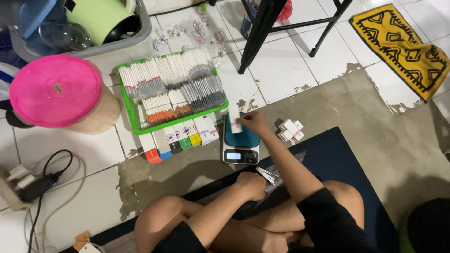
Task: The person sits on the floor and repeatedly places small white packets onto a digital scale, then removes them and places them into a green organizer. The person handles the packets one at a time throughout the clip.
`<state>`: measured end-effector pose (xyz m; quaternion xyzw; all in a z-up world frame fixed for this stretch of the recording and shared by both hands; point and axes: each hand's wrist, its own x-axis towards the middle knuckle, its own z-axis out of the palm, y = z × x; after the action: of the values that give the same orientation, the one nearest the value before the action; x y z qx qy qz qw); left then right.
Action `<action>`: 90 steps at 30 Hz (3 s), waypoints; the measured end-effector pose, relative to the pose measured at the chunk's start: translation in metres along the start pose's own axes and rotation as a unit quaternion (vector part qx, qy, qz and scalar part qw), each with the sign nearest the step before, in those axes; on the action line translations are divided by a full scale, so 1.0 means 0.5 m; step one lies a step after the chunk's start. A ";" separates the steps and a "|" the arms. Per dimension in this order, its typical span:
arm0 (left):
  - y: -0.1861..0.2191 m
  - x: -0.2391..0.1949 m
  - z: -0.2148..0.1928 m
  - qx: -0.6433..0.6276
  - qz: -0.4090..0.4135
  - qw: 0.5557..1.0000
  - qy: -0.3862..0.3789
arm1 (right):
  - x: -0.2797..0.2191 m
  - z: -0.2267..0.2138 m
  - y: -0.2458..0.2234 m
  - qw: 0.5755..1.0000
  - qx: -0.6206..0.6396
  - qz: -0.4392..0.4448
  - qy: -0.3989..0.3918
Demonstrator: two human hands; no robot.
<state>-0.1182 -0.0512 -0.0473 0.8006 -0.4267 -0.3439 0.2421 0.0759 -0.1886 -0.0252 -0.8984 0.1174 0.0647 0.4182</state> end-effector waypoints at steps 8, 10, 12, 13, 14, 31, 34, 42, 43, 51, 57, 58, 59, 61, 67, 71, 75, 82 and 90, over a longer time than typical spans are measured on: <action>0.043 -0.050 -0.058 0.008 0.031 0.999 -0.007 | -0.082 -0.050 0.026 0.993 -0.066 0.101 -0.004; 0.036 -0.042 -0.051 0.004 0.029 0.999 -0.015 | -0.078 -0.032 0.005 0.991 -0.118 0.052 0.043; 0.034 -0.036 -0.027 0.010 0.021 0.999 -0.024 | -0.079 0.009 -0.042 0.995 -0.090 0.020 0.033; 0.031 -0.032 -0.018 0.020 0.014 0.999 -0.031 | -0.077 0.027 -0.067 0.998 -0.062 -0.013 0.025; 0.019 -0.006 0.019 0.020 0.015 0.999 -0.034 | -0.067 0.054 -0.078 0.998 -0.061 -0.011 0.026; -0.081 0.141 0.253 0.164 0.029 0.986 0.026 | 0.082 0.263 -0.070 0.971 -0.216 -0.042 -0.095; -0.080 0.147 0.245 0.171 0.014 0.985 -0.012 | 0.082 0.255 -0.075 0.977 -0.193 -0.019 -0.092; -0.054 0.135 0.194 0.189 -0.016 0.967 -0.172 | 0.050 0.218 -0.095 0.985 -0.161 -0.005 -0.056; -0.048 0.122 0.170 0.181 -0.008 0.960 -0.213 | 0.043 0.210 -0.104 0.987 -0.155 -0.010 -0.042; -0.057 0.076 0.163 0.178 -0.019 0.974 -0.136 | 0.018 0.122 -0.082 0.999 -0.032 -0.031 0.003; 0.046 -0.037 -0.019 0.051 -0.005 0.997 -0.059 | -0.048 -0.010 -0.027 0.996 0.061 -0.047 0.054; 0.048 -0.040 -0.024 0.053 -0.010 0.996 -0.064 | -0.057 -0.020 -0.008 0.995 0.055 -0.048 0.071; 0.047 -0.044 -0.036 0.055 -0.008 0.996 -0.064 | -0.060 -0.017 0.010 0.995 0.055 -0.048 0.074; 0.048 -0.053 -0.051 0.019 -0.003 0.996 -0.085 | -0.074 -0.011 0.055 0.992 0.042 -0.004 0.123; 0.019 -0.053 -0.030 0.035 -0.035 0.989 -0.140 | -0.163 -0.049 0.053 0.985 -0.086 -0.047 0.142; 0.016 -0.053 -0.051 0.057 -0.061 0.985 -0.153 | -0.212 -0.154 0.157 0.973 -0.106 -0.118 0.166; 0.028 -0.055 -0.060 0.057 -0.056 0.986 -0.147 | -0.230 -0.172 0.292 0.898 -0.380 -0.220 0.035; -0.003 -0.056 -0.049 0.053 -0.070 0.983 -0.159 | -0.223 -0.186 0.304 0.863 -0.419 -0.280 -0.036; -0.005 -0.050 -0.040 0.034 -0.049 0.988 -0.139 | -0.227 -0.326 0.306 0.987 -0.154 -0.016 0.038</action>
<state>-0.1117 -0.0267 -0.0273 0.7724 -0.4281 -0.4491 0.1360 -0.0711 -0.3911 -0.0090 -0.9556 0.1076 0.0411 0.2711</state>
